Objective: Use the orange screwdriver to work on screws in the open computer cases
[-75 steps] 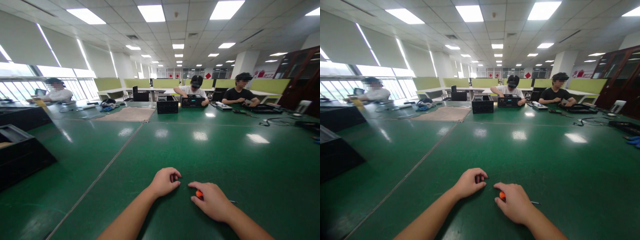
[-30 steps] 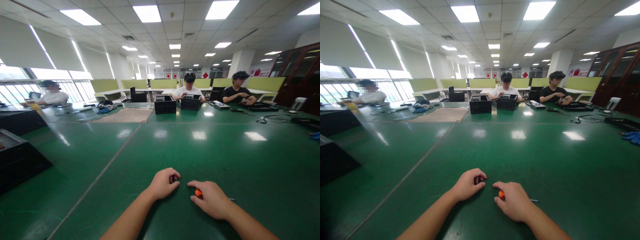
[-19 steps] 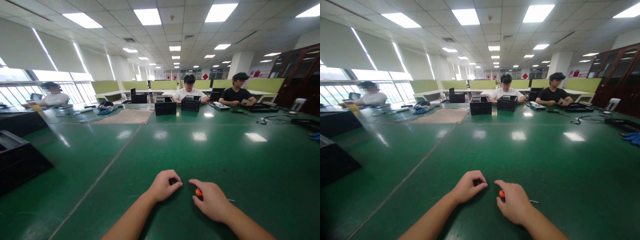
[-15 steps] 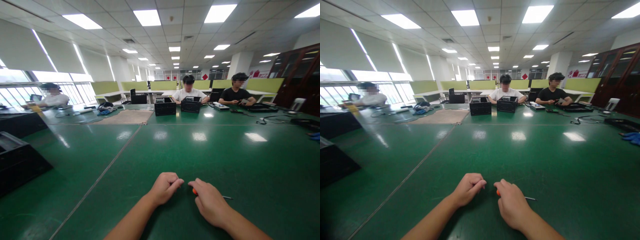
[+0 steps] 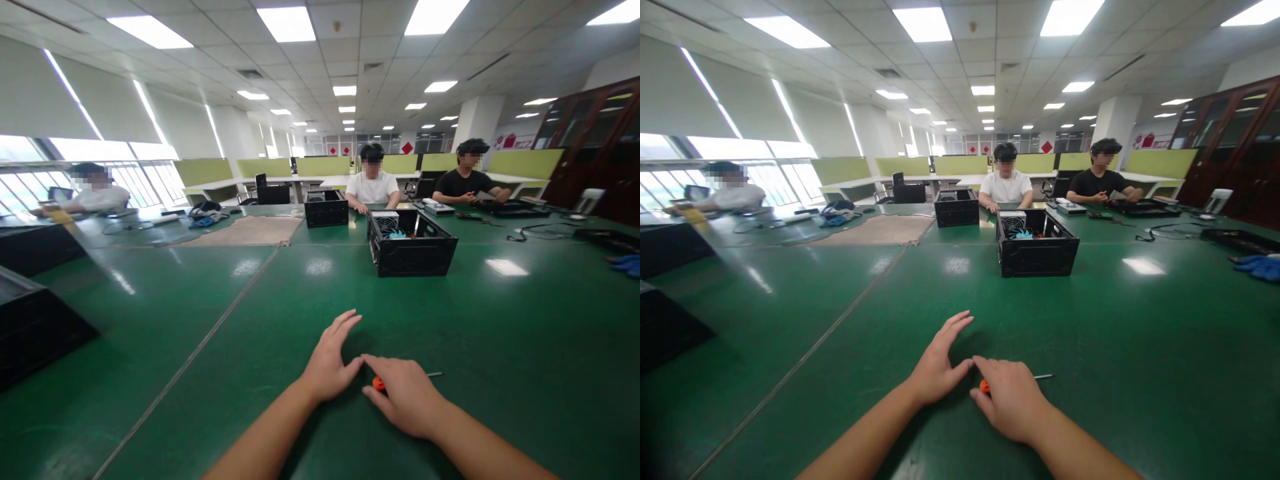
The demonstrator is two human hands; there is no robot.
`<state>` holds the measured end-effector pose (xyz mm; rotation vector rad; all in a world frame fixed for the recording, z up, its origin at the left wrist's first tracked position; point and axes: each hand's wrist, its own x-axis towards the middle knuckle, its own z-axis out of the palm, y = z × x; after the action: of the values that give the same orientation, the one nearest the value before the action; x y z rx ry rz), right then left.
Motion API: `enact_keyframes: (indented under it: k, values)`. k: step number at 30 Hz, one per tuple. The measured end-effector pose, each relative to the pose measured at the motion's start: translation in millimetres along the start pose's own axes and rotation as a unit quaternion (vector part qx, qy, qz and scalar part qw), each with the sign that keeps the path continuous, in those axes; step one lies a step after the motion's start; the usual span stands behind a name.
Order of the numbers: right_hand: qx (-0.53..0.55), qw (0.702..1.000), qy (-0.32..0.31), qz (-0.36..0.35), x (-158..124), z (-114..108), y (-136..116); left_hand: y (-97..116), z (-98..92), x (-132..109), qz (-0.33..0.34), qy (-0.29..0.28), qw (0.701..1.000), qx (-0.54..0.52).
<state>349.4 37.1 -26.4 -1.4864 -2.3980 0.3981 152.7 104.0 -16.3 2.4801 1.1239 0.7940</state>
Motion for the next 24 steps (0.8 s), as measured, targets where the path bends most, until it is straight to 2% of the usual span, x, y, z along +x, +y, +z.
enact_keyframes:
  k: [3, 8, 11, 13, 15, 18, 24]
  values:
    - [0.001, 1.0, 0.001, 0.013, 5, -2, -2, 10, -0.2, 42, 0.008, 0.006, 0.998, 0.062]
    - [0.005, 1.0, 0.004, 0.026, 11, -3, -2, 34, -4.7, 158, 0.07, -0.026, 0.985, 0.155]
    - [0.01, 1.0, 0.0, 0.027, 12, -4, -1, 42, -4.4, 220, 0.063, -0.025, 0.974, 0.215]
    - [0.015, 1.0, -0.003, 0.027, 13, -4, 1, 42, -1.9, 250, 0.05, -0.021, 0.968, 0.245]
    - [0.022, 0.999, -0.006, 0.026, 15, -4, 3, 38, 2.1, 270, 0.046, -0.031, 0.962, 0.266]
    - [0.035, 0.999, -0.003, 0.023, 16, -4, 5, 32, 9.2, 289, 0.042, -0.064, 0.954, 0.29]
    - [0.055, 0.998, 0.008, 0.022, 14, -6, 7, 39, 18.8, 298, -0.002, -0.06, 0.938, 0.341]
